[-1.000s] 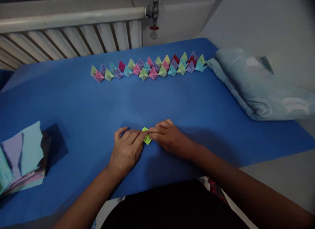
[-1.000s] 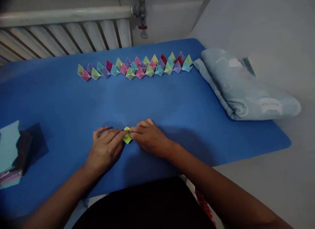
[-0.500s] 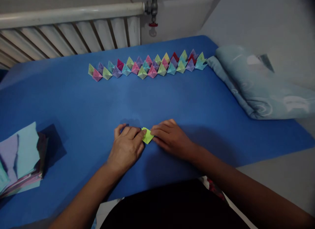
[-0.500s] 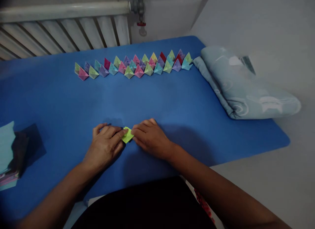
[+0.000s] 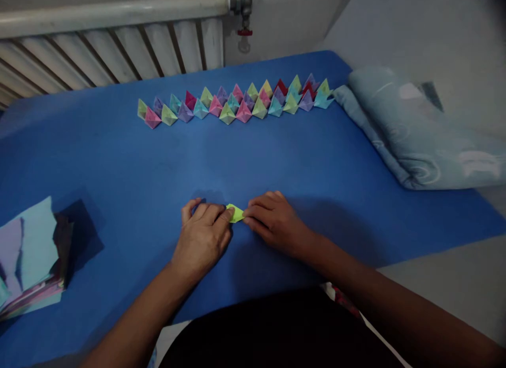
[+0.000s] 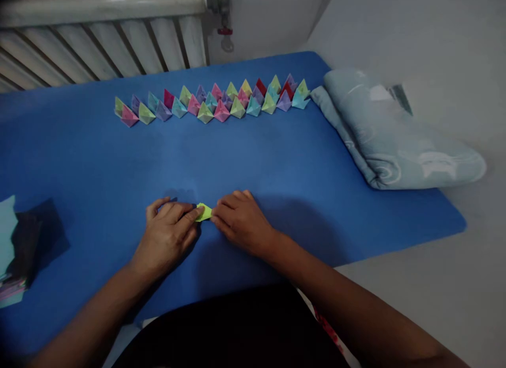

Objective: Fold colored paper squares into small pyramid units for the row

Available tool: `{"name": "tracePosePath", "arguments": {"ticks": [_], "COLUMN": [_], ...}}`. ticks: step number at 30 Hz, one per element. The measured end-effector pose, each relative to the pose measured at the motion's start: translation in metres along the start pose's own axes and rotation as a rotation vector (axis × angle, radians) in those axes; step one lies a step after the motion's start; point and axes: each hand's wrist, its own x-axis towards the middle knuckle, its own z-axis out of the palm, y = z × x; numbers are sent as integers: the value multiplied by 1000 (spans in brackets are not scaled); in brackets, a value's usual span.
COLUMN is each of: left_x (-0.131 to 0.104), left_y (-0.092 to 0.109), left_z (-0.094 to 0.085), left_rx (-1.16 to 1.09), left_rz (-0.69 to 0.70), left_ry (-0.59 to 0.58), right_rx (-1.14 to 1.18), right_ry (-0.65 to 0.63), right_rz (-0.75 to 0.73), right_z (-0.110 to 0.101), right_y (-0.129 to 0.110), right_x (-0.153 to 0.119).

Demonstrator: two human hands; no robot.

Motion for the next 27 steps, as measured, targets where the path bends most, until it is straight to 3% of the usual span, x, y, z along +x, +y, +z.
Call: {"name": "tracePosePath", "arguments": {"ticks": [19,27], "left_x": [-1,2], "left_y": [1,1], "left_z": [-11,-8], "left_rx": [-100,-76], "left_rz": [-88,-142], "left_ry": [-21,-50], "right_rx": [33,6], "right_ry": [-21,-13], "right_rz": [135,189], "right_z": [1,1], "right_y": [-9,-12], "right_x": [6,10]}}
